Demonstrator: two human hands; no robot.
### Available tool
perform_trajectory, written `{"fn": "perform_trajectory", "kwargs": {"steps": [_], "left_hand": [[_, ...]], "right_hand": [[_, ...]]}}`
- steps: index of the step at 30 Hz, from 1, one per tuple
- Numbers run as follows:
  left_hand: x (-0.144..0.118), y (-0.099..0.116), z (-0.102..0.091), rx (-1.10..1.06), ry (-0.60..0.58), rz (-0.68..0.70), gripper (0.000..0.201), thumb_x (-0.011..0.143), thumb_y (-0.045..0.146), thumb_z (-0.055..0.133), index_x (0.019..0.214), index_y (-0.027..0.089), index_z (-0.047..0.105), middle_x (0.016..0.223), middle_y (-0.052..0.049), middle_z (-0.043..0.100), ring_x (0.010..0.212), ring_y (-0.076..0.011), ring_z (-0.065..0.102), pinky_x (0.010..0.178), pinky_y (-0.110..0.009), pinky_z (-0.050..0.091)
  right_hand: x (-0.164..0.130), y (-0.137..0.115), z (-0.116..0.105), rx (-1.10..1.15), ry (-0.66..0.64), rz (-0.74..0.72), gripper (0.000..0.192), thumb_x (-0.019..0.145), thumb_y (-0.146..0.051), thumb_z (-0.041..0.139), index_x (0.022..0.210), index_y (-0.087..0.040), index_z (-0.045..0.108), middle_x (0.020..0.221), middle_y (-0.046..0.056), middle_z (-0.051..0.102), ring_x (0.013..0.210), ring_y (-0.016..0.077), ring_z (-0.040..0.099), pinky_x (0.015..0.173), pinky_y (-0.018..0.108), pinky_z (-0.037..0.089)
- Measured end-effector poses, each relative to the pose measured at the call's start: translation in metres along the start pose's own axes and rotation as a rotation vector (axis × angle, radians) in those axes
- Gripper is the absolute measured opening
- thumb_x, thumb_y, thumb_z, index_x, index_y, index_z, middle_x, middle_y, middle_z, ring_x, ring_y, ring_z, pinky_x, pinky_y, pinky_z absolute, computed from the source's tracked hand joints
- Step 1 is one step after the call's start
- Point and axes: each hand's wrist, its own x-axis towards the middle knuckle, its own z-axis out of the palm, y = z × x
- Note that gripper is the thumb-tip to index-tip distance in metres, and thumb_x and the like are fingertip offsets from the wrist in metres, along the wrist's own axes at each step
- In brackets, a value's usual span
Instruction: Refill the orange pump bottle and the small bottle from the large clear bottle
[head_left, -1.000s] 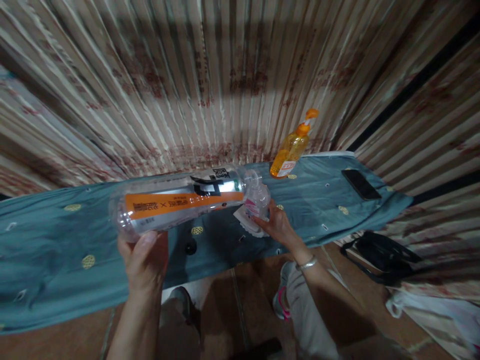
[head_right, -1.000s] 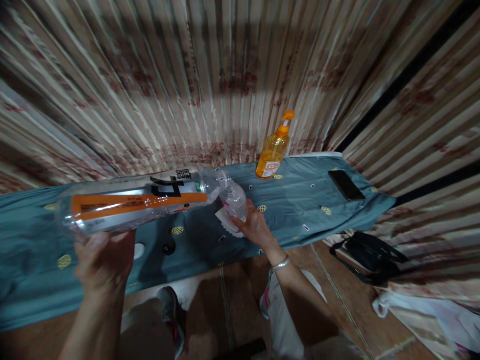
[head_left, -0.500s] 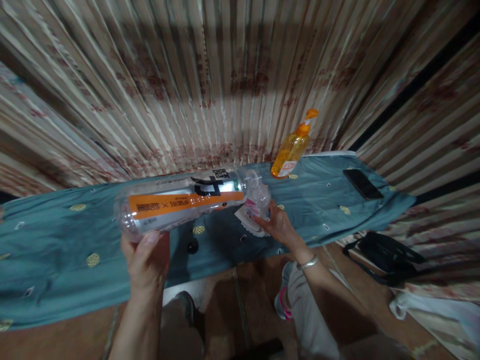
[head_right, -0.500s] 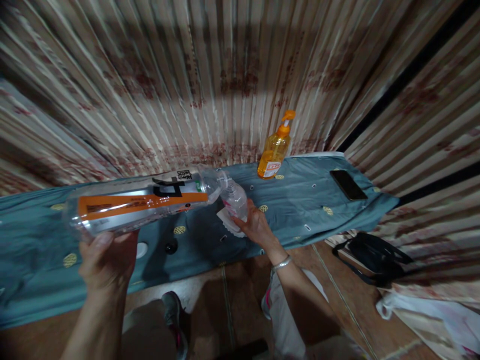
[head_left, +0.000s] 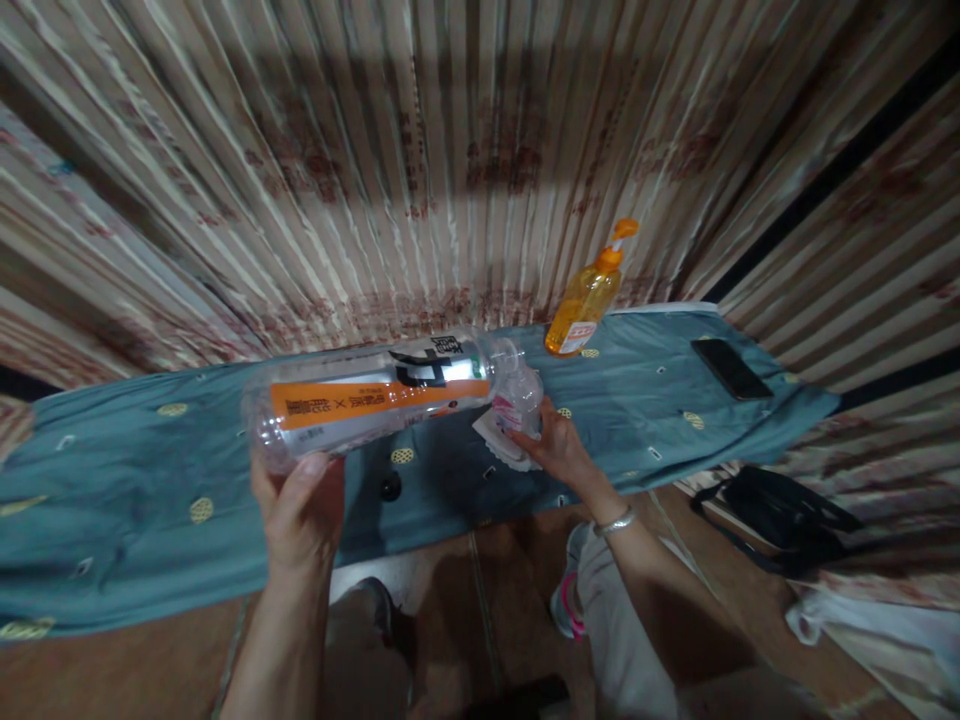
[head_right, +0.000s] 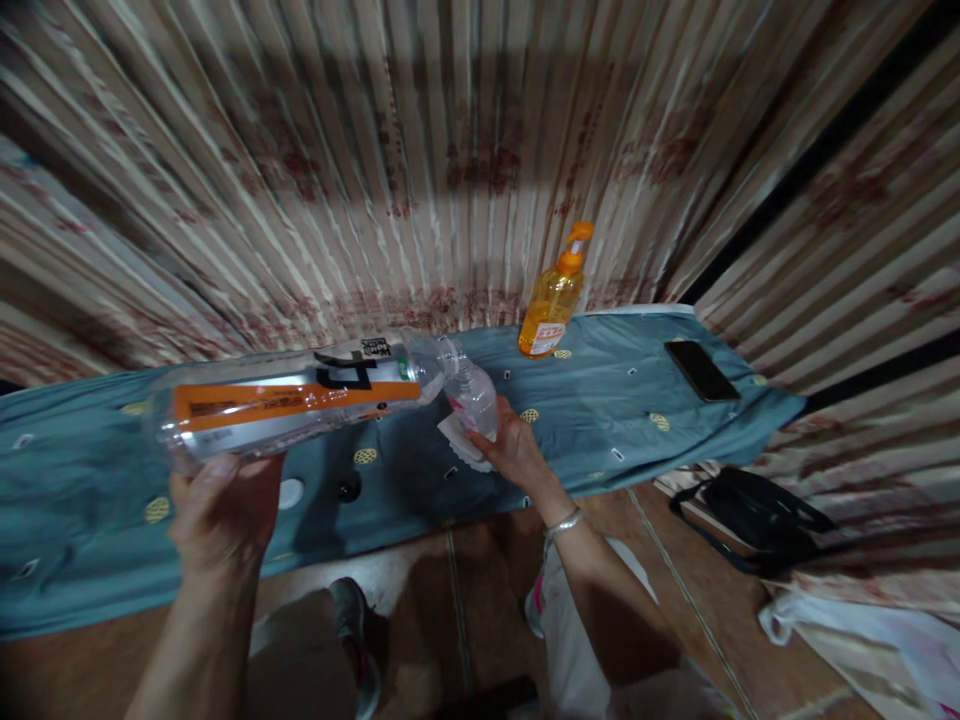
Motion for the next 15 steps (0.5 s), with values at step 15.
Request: {"fn": "perform_trajectory", "kwargs": {"steps": [15], "left_hand": [[0.0011,-0.0034,-0.0097,-0.029,-0.054,-0.028,0.063,0.060,0.046,0.114,0.116,0.027,0.090,0.100,-0.003,0.088,0.095,-0.0244,0.081,0.107,-0.047,0.071]], "right_hand": [[0.0037,0.0018,-0.0002,-0.084,-0.004,-0.026,0.053,0.093,-0.036,0.093,0.138,-0.019,0.070,0.115,0.015,0.092,0.102,0.0372,0.091,0.089,0.043,0.070]]}}
